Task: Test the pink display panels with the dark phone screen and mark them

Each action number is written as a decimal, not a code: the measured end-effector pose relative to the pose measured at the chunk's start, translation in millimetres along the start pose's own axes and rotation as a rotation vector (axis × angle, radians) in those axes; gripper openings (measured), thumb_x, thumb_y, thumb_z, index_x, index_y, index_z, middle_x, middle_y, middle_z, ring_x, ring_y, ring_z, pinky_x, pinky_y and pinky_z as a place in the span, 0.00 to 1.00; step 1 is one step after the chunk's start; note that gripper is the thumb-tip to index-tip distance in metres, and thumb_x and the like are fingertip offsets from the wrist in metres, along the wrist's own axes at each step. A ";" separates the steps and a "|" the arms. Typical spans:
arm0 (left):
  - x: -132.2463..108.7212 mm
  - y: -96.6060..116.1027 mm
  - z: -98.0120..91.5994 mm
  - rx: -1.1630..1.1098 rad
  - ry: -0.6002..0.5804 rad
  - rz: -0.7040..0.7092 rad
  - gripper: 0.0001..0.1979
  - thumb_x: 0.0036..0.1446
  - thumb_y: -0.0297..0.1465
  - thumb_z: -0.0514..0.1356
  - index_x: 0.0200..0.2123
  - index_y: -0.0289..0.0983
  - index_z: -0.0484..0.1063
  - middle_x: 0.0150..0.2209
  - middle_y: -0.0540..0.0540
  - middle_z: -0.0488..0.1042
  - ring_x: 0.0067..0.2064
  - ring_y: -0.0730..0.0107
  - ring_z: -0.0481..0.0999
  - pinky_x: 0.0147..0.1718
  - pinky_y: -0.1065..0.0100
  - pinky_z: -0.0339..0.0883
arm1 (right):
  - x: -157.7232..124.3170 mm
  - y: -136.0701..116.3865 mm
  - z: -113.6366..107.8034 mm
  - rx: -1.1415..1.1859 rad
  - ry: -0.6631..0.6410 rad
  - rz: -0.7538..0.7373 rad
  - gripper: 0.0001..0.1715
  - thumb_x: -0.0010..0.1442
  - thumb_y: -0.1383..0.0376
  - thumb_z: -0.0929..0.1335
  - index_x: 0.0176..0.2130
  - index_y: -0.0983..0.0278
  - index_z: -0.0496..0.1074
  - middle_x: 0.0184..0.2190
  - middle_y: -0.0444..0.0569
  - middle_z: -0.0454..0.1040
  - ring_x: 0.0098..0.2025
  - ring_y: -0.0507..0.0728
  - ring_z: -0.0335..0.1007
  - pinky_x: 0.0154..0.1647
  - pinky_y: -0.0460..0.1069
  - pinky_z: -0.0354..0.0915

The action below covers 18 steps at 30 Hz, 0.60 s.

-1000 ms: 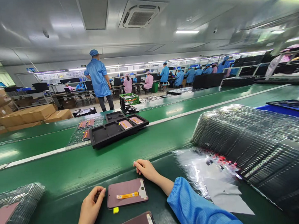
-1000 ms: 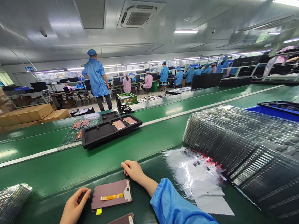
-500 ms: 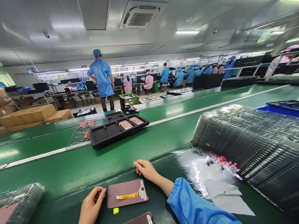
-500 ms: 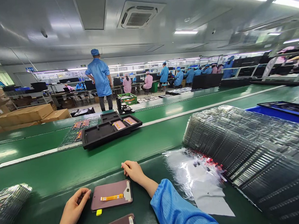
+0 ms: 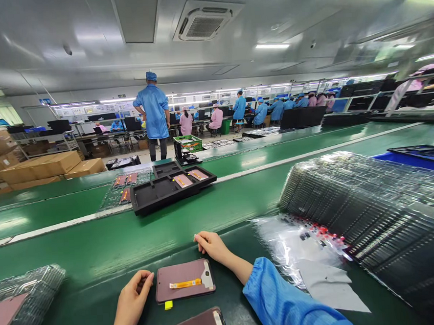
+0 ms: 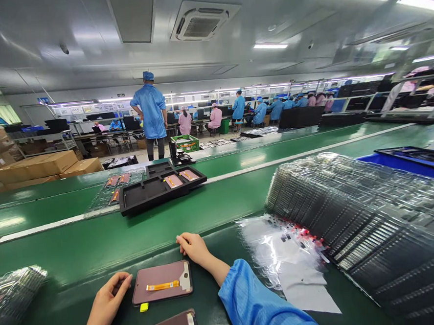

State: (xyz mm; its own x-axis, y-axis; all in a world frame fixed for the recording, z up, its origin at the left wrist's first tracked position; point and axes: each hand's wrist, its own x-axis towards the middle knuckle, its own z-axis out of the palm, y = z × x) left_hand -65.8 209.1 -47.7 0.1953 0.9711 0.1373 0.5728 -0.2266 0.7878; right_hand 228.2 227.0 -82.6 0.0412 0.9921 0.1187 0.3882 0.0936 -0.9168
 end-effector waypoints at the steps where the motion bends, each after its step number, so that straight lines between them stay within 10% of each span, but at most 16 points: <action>1: 0.1 -0.5 0.2 -0.001 -0.001 0.002 0.26 0.49 0.57 0.56 0.29 0.40 0.75 0.26 0.49 0.77 0.29 0.63 0.75 0.30 0.69 0.70 | -0.1 -0.3 -0.2 -0.001 0.000 0.000 0.21 0.68 0.53 0.63 0.35 0.67 0.72 0.23 0.40 0.71 0.23 0.49 0.68 0.31 0.48 0.69; 18: 2.3 -9.9 3.7 -0.025 -0.027 0.009 0.22 0.53 0.53 0.57 0.31 0.40 0.74 0.27 0.49 0.76 0.30 0.64 0.75 0.32 0.69 0.68 | -2.8 -3.8 -0.3 -0.002 0.000 0.009 0.19 0.69 0.56 0.63 0.35 0.67 0.72 0.23 0.40 0.70 0.23 0.48 0.68 0.30 0.47 0.69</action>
